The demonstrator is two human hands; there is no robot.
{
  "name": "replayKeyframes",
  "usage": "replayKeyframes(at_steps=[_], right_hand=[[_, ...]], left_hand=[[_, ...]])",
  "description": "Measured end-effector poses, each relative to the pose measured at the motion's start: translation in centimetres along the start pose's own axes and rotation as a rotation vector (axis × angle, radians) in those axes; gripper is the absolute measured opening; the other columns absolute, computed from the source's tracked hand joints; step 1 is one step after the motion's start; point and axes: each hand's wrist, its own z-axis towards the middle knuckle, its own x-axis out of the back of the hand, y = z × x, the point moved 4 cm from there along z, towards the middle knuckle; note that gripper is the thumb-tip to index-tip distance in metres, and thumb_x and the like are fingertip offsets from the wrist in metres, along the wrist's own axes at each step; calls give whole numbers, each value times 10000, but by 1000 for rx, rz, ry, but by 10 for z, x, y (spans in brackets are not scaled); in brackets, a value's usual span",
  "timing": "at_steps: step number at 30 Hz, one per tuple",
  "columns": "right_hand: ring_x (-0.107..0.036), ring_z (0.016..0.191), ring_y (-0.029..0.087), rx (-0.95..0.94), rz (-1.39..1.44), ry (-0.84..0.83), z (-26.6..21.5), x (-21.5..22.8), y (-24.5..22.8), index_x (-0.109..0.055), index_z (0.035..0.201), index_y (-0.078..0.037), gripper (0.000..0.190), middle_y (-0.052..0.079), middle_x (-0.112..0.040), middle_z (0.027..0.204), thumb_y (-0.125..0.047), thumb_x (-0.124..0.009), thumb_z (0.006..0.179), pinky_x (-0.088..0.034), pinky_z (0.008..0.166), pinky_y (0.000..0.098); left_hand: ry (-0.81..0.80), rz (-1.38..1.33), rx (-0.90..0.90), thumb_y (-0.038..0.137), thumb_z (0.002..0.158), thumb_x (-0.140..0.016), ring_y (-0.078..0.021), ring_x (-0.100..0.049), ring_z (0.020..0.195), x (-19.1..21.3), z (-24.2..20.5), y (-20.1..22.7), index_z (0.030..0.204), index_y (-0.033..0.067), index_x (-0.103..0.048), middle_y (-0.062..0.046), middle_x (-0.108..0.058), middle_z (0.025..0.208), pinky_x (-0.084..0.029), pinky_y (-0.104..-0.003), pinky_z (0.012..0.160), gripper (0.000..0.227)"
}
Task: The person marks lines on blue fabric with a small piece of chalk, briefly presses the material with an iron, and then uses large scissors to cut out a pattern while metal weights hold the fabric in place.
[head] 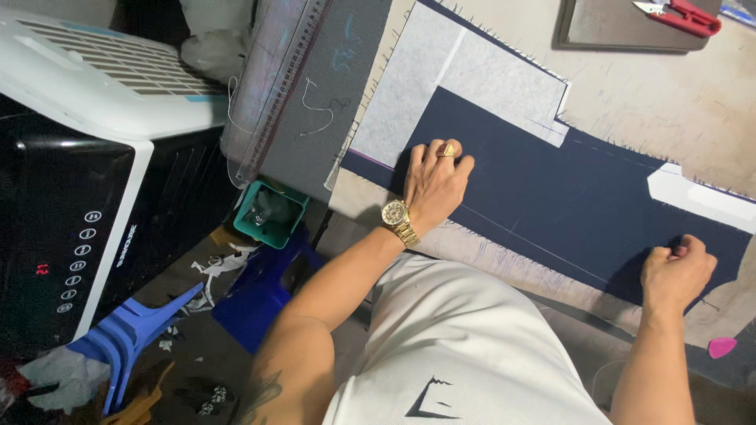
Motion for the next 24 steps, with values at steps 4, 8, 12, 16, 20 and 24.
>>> replayKeyframes(at_steps=[4,8,12,16,20,24], right_hand=[[-570,1084,371,95,51,41,1,4,-8,-717,1346,94,462,170,-705,943,-50,-616,919,-489,897,454],[-599,1019,421,130,52,66,-4,6,-38,-729,1264,93,355,238,-713,1041,-69,-664,955,-474,894,495],[-656,1153,402,177,130,218,-22,23,-78,-715,1180,62,276,229,-720,1184,-48,-669,931,-440,1020,484],[-611,1204,374,168,86,279,-41,25,-115,-729,1160,-28,284,189,-669,1330,-85,-823,899,-435,983,488],[-586,1218,347,-38,152,302,-47,23,-88,-731,1147,-30,226,167,-655,1341,-70,-789,932,-413,988,492],[-579,1213,302,95,221,308,-45,33,-103,-704,1103,-87,211,114,-664,1293,-44,-727,898,-353,1054,491]], left_hand=[[70,-5,27,27,844,-649,-295,-511,869,11,16,-12,875,141,-648,-54,-554,1010,-377,-452,709,118],[42,51,-52,53,825,-640,-301,-542,965,14,23,-9,944,150,-712,-83,-602,1092,-405,-466,798,170],[77,99,-109,40,872,-641,-345,-589,1147,14,36,7,981,131,-774,-156,-657,1204,-401,-562,977,195],[5,96,-202,65,927,-647,-384,-474,1322,3,32,8,1119,103,-704,-193,-564,1348,-291,-604,1056,203],[-109,141,-213,2,899,-671,-419,-451,1359,-10,31,27,1166,76,-711,-232,-543,1389,-231,-673,1060,280],[-200,162,-273,0,865,-684,-426,-467,1373,-33,29,58,1224,97,-695,-230,-524,1423,-249,-681,1060,371]])
